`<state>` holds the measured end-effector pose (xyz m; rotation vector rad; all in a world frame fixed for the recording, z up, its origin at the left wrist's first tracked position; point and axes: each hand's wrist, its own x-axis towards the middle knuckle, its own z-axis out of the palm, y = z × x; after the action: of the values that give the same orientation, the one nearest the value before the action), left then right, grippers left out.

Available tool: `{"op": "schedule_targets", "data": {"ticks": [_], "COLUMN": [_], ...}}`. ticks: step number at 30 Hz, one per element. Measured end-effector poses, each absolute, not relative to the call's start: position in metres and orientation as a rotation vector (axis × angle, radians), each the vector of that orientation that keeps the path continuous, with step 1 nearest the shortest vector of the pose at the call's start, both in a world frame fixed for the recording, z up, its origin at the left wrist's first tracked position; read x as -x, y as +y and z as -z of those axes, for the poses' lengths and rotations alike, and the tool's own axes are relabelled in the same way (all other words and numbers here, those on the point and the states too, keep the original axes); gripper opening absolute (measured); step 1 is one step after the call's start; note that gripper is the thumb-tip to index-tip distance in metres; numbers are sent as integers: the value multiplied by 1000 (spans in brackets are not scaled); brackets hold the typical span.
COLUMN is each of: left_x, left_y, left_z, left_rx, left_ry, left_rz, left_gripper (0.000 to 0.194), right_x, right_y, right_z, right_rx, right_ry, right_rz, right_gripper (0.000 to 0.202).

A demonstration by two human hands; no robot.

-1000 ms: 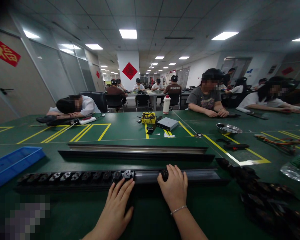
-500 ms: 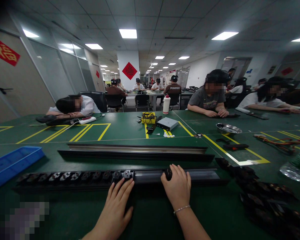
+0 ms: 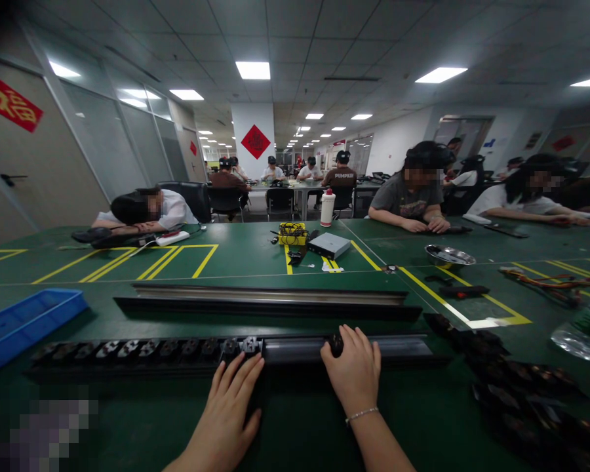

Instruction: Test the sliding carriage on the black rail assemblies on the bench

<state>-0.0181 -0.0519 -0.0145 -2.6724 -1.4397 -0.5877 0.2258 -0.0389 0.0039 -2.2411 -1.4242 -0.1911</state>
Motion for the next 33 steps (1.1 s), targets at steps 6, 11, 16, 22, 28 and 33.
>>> {"op": "schedule_targets", "data": {"ticks": [6,11,16,22,28,33], "left_x": [18,17,17,17,18,18], "left_y": [-52,-52,-52,-52,-52,-52], "left_z": [15,15,15,13,14,15], "left_rx": [2657,2651,2670,2676,2676,2675], "left_ry": [-1432,-1426,-1449,-1451,-1436,-1446], "left_rz": [577,584,570,575,582,578], "left_gripper": [75,75,77,77,78,78], "right_x": [-224,-227,-230,-236,-241,-240], "right_y": [-38,-38,-39,-42,-46,-45], "right_z": [-3,-5,-6,-6,-3,1], "right_rx": [2225,2255,2270,2327,2360,2337], "right_ry": [-1390,-1359,-1360,-1408,-1433,-1436], "right_rz": [248,240,231,164,111,194], "right_gripper": [51,51,51,54,57,57]}}
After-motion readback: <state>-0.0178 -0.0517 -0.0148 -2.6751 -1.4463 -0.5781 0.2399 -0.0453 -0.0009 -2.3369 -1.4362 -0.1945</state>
